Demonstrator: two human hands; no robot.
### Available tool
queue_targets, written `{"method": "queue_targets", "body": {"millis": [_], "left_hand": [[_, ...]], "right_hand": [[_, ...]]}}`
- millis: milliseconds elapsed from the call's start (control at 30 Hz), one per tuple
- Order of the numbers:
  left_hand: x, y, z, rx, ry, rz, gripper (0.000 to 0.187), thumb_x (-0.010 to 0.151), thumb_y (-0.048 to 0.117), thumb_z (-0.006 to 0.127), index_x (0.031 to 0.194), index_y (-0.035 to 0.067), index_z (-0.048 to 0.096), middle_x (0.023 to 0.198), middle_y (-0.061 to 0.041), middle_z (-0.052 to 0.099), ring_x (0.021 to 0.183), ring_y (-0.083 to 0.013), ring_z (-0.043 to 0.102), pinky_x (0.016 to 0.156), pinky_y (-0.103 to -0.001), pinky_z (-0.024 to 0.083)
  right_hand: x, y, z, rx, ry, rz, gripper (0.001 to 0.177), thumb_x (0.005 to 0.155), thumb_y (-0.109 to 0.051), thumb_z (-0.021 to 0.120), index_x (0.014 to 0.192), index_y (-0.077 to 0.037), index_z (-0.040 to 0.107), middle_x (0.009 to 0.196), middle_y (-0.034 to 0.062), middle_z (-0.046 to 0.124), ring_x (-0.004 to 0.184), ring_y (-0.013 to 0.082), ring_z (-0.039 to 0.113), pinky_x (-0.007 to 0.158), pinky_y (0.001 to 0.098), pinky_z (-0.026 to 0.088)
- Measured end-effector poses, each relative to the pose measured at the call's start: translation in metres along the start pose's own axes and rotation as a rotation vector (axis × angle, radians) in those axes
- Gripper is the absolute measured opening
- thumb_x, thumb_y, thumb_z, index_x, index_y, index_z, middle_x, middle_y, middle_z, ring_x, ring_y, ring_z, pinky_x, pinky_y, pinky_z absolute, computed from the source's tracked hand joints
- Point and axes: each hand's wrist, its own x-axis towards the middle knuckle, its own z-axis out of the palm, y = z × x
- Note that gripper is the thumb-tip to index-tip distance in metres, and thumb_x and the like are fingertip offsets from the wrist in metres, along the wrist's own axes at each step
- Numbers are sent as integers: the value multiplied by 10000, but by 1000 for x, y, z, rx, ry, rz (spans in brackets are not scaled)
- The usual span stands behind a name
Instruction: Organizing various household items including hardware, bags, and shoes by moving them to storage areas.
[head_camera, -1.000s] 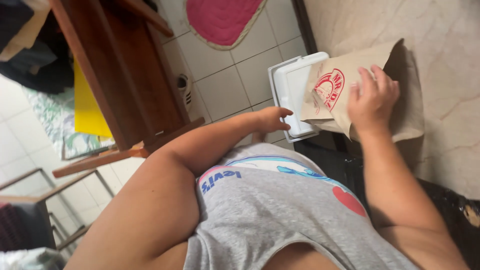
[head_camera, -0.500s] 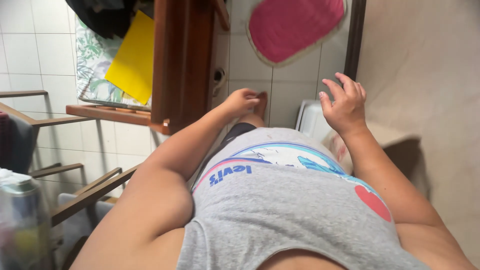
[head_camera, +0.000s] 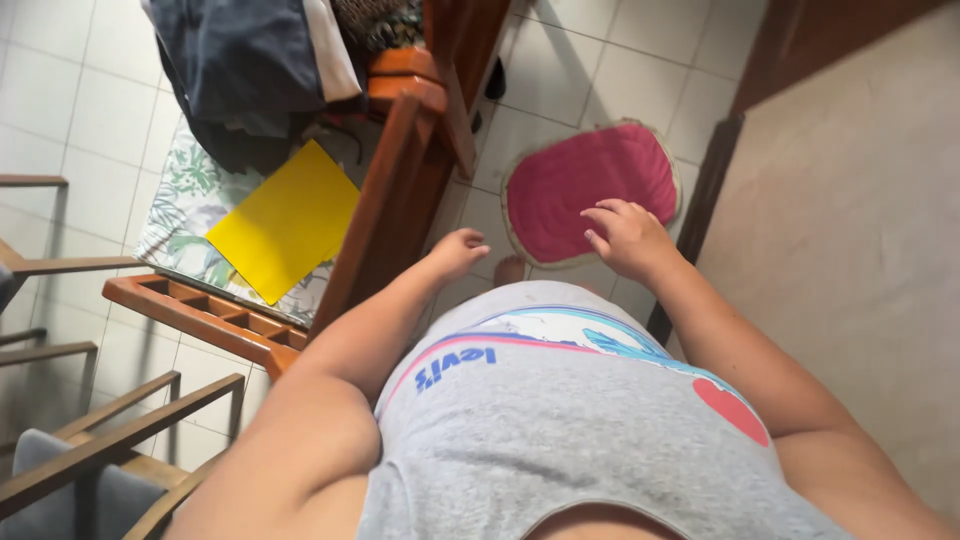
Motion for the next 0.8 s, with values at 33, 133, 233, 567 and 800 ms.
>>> {"method": "queue_targets", "body": {"millis": [33, 133, 233, 567, 800], "left_hand": [[-6, 40, -10, 25, 61, 68, 483, 918, 271, 720, 1332, 40, 629, 1250, -143, 707, 1128, -267, 685, 939, -373, 547], [-27, 118, -31, 113, 276, 252, 433, 924, 247, 712, 1311, 64, 646, 1263, -128, 703, 1145, -298, 673, 965, -395, 532], [-37, 166, -59, 279, 599, 528, 350, 919, 196, 723, 1245, 77, 679, 1250, -111, 708, 1169, -302, 665, 1022, -425, 508], [24, 218, -91, 644, 1472, 327, 282, 942, 143, 754, 1203, 46, 706, 1258, -114, 691, 1215, -298, 637, 1118, -443, 491], [52, 199, -84, 935, 1670, 196, 58, 977, 166, 762, 1022, 130, 759, 1090, -16, 744, 1112, -224, 685, 1022, -393, 530]], "right_hand": [[21, 7, -3, -23, -40, -15, 365, 903, -269, 705, 1247, -148, 711, 1328, 116, 647, 1218, 330, 597, 1031, 468, 470], [79, 27, -11, -73, -203, -78, 351, 885, -260, 709, 1222, -162, 721, 1309, 99, 662, 1200, 324, 619, 990, 464, 505], [141, 58, -6, -126, -360, -207, 380, 826, -245, 728, 1197, -164, 729, 1279, 108, 672, 1165, 329, 642, 933, 462, 541], [369, 173, 65, -536, -882, -460, 313, 925, -311, 605, 1180, -157, 702, 1187, 168, 688, 1141, 359, 657, 944, 492, 549], [493, 204, 228, -622, -874, -288, 543, 958, -268, 560, 1497, -269, 493, 1488, 155, 495, 1383, 389, 466, 1101, 555, 445]]}}
